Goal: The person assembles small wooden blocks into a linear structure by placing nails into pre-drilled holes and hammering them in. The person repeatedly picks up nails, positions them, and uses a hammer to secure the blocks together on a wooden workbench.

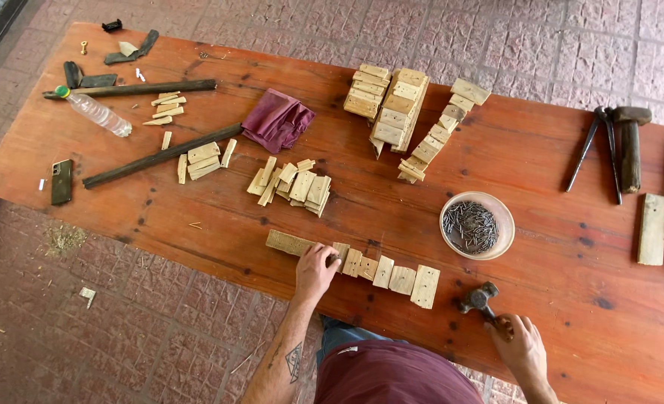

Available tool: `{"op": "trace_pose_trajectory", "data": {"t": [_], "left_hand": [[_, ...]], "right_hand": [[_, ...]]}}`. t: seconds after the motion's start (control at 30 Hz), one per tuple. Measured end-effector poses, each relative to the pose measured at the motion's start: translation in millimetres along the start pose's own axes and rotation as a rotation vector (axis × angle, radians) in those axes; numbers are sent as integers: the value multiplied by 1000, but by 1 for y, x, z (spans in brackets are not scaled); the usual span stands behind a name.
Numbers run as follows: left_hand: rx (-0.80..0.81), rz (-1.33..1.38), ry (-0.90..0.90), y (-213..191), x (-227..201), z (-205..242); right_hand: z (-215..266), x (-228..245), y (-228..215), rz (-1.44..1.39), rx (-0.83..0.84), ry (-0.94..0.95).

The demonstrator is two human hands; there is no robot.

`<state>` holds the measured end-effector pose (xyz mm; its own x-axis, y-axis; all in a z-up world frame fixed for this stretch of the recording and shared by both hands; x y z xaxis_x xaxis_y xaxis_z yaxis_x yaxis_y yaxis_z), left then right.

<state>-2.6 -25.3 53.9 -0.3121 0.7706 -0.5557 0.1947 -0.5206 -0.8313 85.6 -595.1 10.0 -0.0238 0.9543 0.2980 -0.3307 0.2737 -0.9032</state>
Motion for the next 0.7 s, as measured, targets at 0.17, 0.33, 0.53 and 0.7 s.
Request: {"op": "trace_pose_trajectory", "data": {"t": [0.17, 0.33, 0.53, 0.7], "left_hand": [[-59, 0, 101, -2, -4, 3], [-43, 47, 60, -12, -11, 5], [-23, 84, 114, -14, -7, 6], [77, 143, 187, -19, 10, -3]], "right_hand": [[-1, 30, -23, -179, -198, -73], [-22, 87, -28, -191, -248, -204], [-33, 159, -32, -267, -232, -250], [-26, 194, -22, -468, -137, -70]]}}
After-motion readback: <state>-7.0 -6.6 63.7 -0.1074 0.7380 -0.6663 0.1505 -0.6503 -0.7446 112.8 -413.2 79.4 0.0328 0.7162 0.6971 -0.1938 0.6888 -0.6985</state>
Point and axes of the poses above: each hand's wrist, its own z-axis away from the middle knuckle, its own y-axis out of the palm, x = y × z, the point moved 6 cm from there along -z, towards the middle knuckle, and after that the axes turned 1 degree about x, right-handed, at the moved point
